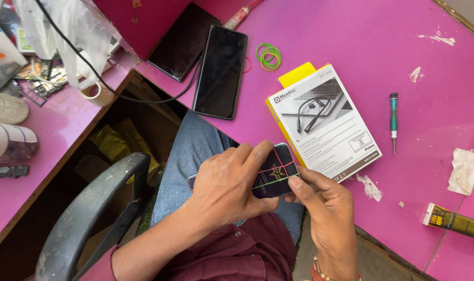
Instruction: The person reassembles a smartphone by applying adhesive to the frame, aligning and pressing the back cover onto the chassis, and then securing the device with rubber bands while the adhesive sets.
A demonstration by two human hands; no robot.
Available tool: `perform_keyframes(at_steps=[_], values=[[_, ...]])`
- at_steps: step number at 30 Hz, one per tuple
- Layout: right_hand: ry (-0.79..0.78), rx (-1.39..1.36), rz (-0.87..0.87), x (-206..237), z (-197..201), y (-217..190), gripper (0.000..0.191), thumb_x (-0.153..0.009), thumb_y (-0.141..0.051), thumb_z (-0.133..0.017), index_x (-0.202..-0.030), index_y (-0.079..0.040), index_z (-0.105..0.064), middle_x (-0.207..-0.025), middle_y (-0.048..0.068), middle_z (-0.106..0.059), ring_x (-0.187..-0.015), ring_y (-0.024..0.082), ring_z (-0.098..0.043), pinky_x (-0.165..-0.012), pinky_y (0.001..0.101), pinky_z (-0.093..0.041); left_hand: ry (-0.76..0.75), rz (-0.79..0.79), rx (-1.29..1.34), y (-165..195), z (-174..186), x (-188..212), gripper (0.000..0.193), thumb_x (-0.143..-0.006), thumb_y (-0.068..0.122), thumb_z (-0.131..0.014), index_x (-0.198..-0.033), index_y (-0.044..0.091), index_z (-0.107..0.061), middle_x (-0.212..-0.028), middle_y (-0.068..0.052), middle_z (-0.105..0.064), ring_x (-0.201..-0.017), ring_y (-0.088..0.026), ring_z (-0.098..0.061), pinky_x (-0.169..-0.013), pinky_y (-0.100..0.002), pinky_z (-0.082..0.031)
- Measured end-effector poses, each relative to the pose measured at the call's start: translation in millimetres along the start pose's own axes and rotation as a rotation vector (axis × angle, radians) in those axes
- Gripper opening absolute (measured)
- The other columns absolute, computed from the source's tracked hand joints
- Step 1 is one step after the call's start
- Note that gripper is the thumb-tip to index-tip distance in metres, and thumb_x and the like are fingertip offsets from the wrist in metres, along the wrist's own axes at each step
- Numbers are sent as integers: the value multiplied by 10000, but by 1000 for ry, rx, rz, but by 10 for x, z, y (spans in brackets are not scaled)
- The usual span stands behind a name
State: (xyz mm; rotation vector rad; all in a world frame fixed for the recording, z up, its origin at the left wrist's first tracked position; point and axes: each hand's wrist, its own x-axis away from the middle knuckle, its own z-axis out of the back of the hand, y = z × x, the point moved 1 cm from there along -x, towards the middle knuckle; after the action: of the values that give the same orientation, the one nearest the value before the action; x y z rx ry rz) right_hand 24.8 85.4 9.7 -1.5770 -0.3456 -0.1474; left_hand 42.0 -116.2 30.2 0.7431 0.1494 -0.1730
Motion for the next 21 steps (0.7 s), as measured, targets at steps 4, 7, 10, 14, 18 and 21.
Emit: perform_keyframes(at_steps=[4, 7, 10, 14, 18, 21], values=[[-25, 120, -26, 47, 52, 39, 333, -915, -202, -727, -1107, 67, -774, -1013, 149, -777, -927, 170, -700, -811, 317, -575, 1, 26, 30, -18, -9, -10, 880, -589, 394, -880, -1307, 40, -514, -837, -102, -620, -749, -289, -673, -624, -426, -543], [9, 164, -78, 68, 48, 36, 316, -913, -208, -728, -1081, 49, -801, -1014, 146, -776, -904, 177, -670, -829, 311, -542, 10, 32, 23, -21, -6, -15, 920, -581, 404, -894, -1324, 39, -492, -861, -119, -635, -771, -309, -680, -640, -442, -549], [0, 154, -71, 67, 17, 6, 394, -924, -224, -718, -1167, 82, -768, -1065, 176, -779, -973, 205, -703, -900, 332, -559, -7, 74, 42, -24, -7, -9, 997, -595, 412, -898, -1397, 32, -443, -934, -145, -667, -835, -328, -697, -674, -445, -558], [-106, -21, 31, 40, -90, -1, 620, -876, -218, -717, -1398, 53, -524, -1233, 185, -713, -1169, 227, -679, -996, 378, -544, 40, 185, 174, -24, -31, 4, 1130, -612, 471, -921, -1478, 15, -357, -1119, -216, -688, -991, -372, -705, -770, -440, -557], [-224, -146, 117, 101, -255, 103, 674, -940, -240, -706, -1479, 74, -450, -1337, 186, -650, -1250, 230, -632, -1070, 360, -504, 141, 191, 561, -14, -86, 26, 866, -824, 390, -846, -1481, 19, -421, -1202, -194, -691, -1150, -313, -695, -940, -381, -563], [-143, -105, 202, 198, -302, 189, 581, -980, -216, -716, -1423, 111, -528, -1294, 204, -659, -1233, 232, -646, -1067, 365, -535, 123, 216, 904, -4, -145, 90, 555, -978, 270, -728, -1428, 37, -503, -1191, -122, -716, -1134, -205, -711, -980, -335, -572]])
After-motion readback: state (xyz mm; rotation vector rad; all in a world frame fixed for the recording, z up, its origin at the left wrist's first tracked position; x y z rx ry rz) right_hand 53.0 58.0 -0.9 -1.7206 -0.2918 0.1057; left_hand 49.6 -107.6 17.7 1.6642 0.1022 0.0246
